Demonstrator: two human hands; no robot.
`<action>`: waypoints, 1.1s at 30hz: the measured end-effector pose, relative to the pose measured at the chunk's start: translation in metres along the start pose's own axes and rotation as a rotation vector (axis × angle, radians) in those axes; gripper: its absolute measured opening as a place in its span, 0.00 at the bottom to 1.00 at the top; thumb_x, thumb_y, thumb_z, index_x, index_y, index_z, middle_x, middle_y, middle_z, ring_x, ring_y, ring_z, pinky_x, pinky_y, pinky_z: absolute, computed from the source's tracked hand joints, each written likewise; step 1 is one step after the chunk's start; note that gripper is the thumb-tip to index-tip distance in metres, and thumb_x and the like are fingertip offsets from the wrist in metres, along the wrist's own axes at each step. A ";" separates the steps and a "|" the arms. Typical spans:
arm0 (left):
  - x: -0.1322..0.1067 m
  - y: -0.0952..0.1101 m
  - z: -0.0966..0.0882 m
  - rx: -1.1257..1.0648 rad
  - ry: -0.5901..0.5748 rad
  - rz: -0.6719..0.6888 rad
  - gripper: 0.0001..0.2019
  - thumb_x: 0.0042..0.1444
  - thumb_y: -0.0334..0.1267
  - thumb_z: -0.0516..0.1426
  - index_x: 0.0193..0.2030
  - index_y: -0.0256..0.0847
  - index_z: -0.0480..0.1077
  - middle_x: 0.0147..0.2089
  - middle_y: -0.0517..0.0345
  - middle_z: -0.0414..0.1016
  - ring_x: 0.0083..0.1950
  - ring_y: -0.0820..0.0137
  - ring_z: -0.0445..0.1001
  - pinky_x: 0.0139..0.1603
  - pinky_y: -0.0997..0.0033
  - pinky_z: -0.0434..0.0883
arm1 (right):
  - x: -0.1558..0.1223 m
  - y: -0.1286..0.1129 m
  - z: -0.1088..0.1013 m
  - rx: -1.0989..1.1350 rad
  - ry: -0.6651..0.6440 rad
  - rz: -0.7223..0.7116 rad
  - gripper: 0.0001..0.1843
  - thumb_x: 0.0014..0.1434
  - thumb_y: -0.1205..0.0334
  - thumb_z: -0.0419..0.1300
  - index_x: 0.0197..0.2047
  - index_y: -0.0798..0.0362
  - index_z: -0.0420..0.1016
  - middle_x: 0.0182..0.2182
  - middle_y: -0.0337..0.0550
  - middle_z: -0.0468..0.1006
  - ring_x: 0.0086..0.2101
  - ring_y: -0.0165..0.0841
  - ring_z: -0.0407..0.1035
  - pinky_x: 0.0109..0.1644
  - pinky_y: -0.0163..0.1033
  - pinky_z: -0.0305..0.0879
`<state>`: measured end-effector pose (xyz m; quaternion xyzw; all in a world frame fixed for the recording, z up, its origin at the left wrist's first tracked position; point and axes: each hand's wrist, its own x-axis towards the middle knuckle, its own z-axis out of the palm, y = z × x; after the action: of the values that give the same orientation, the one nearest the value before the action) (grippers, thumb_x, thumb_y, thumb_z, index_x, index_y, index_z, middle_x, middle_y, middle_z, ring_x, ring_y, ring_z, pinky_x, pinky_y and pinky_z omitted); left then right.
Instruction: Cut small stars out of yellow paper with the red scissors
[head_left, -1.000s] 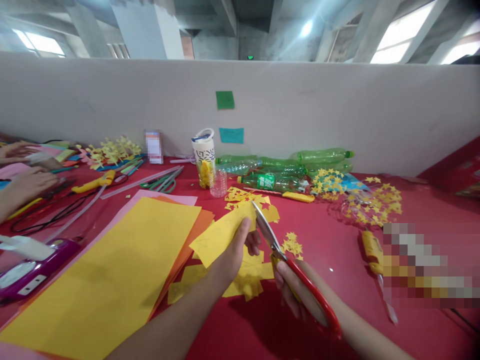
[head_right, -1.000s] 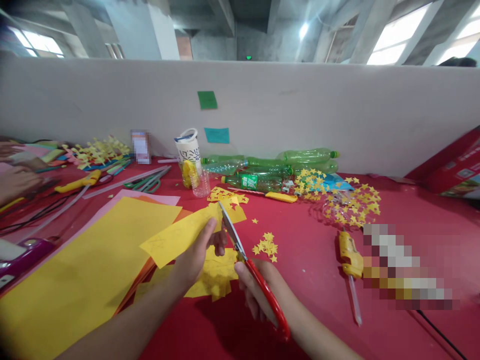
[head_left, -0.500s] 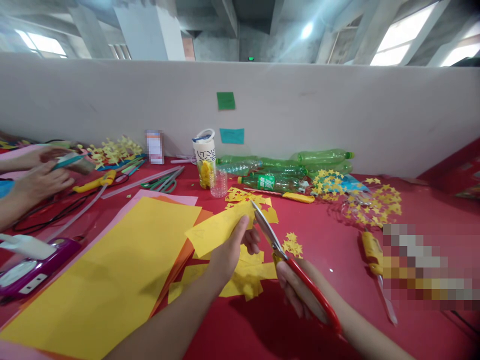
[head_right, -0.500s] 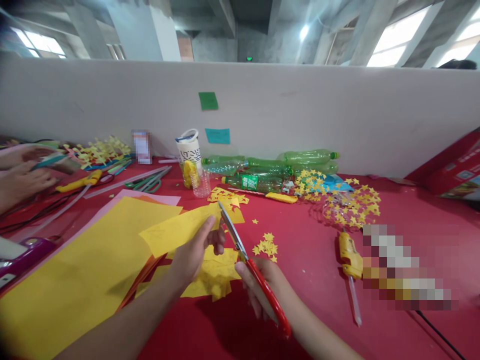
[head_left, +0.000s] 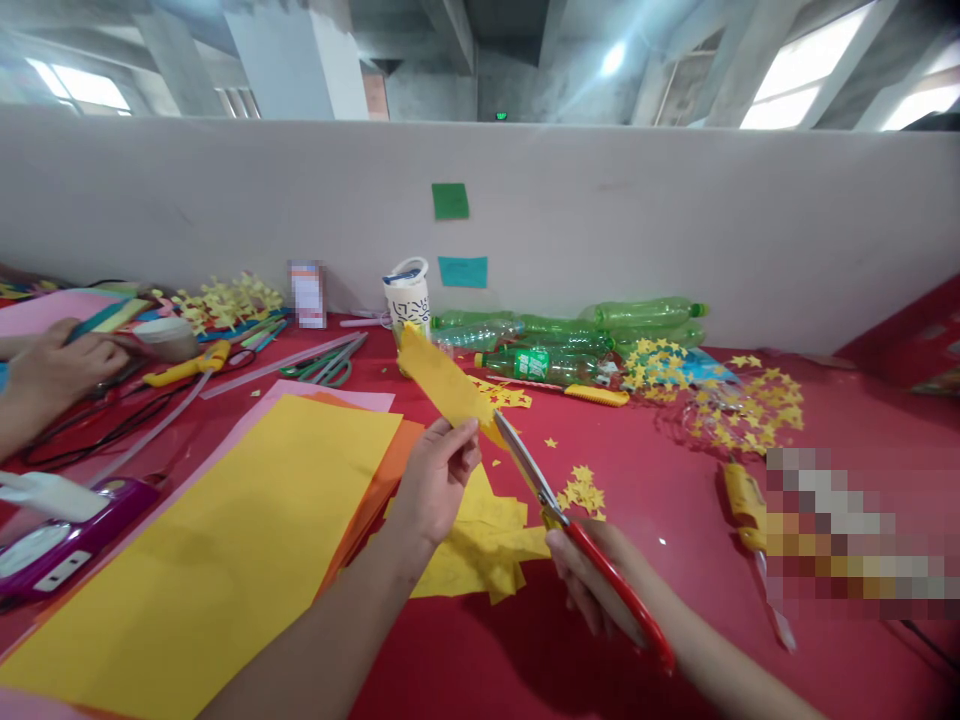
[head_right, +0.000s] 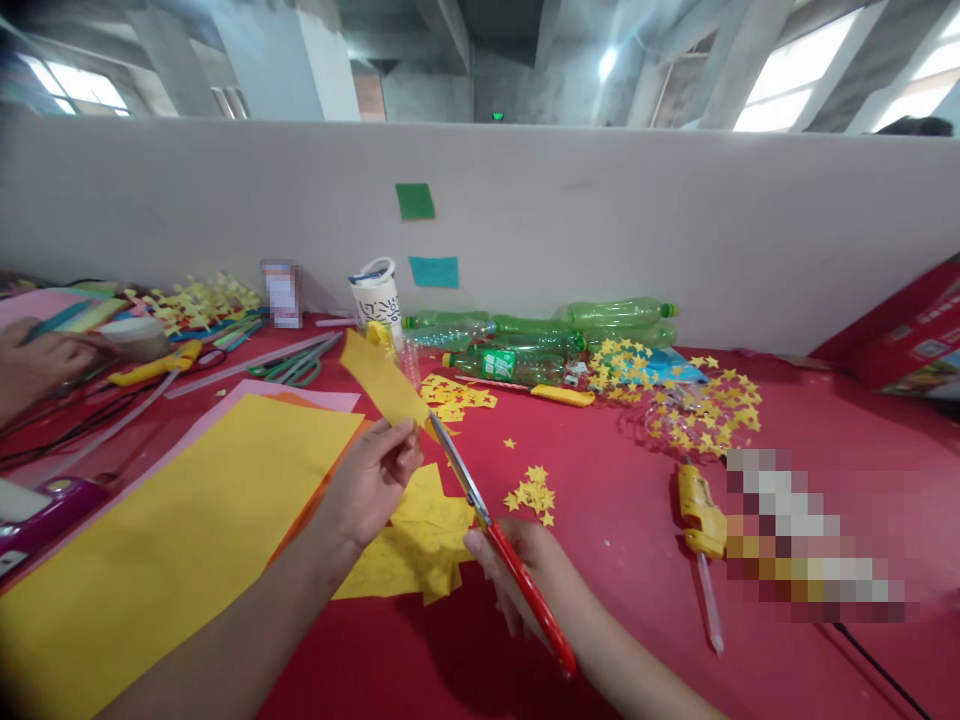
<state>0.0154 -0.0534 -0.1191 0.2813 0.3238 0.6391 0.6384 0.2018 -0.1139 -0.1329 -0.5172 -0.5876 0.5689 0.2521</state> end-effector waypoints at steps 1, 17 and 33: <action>0.000 0.000 0.000 -0.019 0.009 -0.014 0.07 0.48 0.33 0.63 0.28 0.35 0.68 0.25 0.64 0.67 0.23 0.83 0.62 0.25 0.83 0.62 | 0.000 0.001 0.001 -0.001 0.001 0.010 0.26 0.56 0.37 0.52 0.21 0.50 0.58 0.06 0.26 0.59 0.08 0.23 0.52 0.26 0.36 0.67; -0.004 0.005 0.005 0.058 -0.021 0.044 0.05 0.49 0.34 0.61 0.32 0.37 0.70 0.26 0.62 0.72 0.25 0.80 0.68 0.27 0.80 0.65 | 0.000 0.002 0.001 -0.044 -0.041 -0.005 0.23 0.57 0.42 0.56 0.23 0.50 0.58 0.07 0.27 0.59 0.09 0.23 0.52 0.16 0.29 0.49; -0.006 0.007 0.006 0.263 -0.025 0.120 0.05 0.53 0.37 0.58 0.33 0.37 0.69 0.25 0.61 0.73 0.23 0.76 0.69 0.24 0.76 0.64 | -0.001 0.002 -0.005 -0.078 -0.063 -0.073 0.24 0.56 0.38 0.55 0.25 0.51 0.59 0.09 0.29 0.61 0.11 0.24 0.54 0.18 0.30 0.51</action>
<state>0.0161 -0.0592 -0.1098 0.3892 0.3794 0.6248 0.5605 0.2070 -0.1128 -0.1331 -0.4868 -0.6354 0.5519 0.2337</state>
